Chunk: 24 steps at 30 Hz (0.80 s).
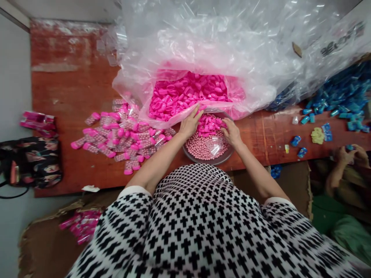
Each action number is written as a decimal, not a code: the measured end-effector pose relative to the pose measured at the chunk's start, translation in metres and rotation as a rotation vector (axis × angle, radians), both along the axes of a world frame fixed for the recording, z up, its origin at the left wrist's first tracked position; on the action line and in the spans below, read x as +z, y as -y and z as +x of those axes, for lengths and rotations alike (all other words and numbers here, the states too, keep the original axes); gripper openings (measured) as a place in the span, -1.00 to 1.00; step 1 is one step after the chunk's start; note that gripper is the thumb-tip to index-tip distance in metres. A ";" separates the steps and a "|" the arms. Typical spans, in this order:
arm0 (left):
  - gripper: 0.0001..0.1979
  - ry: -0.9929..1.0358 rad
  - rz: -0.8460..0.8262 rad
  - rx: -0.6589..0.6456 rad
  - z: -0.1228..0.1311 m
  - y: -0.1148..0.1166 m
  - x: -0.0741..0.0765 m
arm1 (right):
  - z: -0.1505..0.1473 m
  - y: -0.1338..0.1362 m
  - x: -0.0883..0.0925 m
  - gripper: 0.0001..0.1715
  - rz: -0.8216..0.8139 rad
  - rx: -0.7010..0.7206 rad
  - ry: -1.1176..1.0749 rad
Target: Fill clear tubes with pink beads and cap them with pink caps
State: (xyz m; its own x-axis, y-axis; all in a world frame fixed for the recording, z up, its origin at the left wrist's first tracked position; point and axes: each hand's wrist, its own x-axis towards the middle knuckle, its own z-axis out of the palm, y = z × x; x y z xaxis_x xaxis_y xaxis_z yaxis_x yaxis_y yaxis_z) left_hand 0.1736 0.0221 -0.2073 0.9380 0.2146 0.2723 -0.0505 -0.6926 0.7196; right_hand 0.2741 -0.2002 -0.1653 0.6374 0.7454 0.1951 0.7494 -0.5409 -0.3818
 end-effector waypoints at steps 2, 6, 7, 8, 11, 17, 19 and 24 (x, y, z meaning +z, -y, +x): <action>-0.38 0.014 0.030 0.005 -0.013 0.002 0.001 | -0.014 0.011 0.006 -0.64 -0.074 0.044 -0.053; -0.50 0.046 -0.014 0.040 -0.049 0.012 0.000 | -0.043 0.024 0.018 -0.70 -0.378 0.135 -0.129; -0.54 0.040 -0.042 0.034 -0.059 0.017 -0.001 | -0.049 0.025 0.019 -0.68 -0.457 0.146 -0.114; -0.58 0.025 -0.069 0.019 -0.067 0.024 -0.002 | -0.054 0.025 0.020 -0.65 -0.526 0.154 -0.090; -0.67 -0.057 -0.134 -0.054 -0.084 0.049 -0.006 | -0.064 0.023 0.018 -0.49 -0.645 0.193 -0.018; -0.70 -0.253 -0.175 0.009 -0.071 0.084 -0.009 | -0.061 0.019 0.009 -0.68 -0.653 0.222 -0.003; -0.68 -0.250 -0.182 0.046 -0.065 0.085 -0.007 | -0.054 0.023 0.009 -0.77 -0.563 0.191 -0.083; -0.67 -0.110 -0.404 0.002 -0.072 0.090 0.004 | -0.046 0.032 0.011 -0.72 -0.165 0.122 -0.357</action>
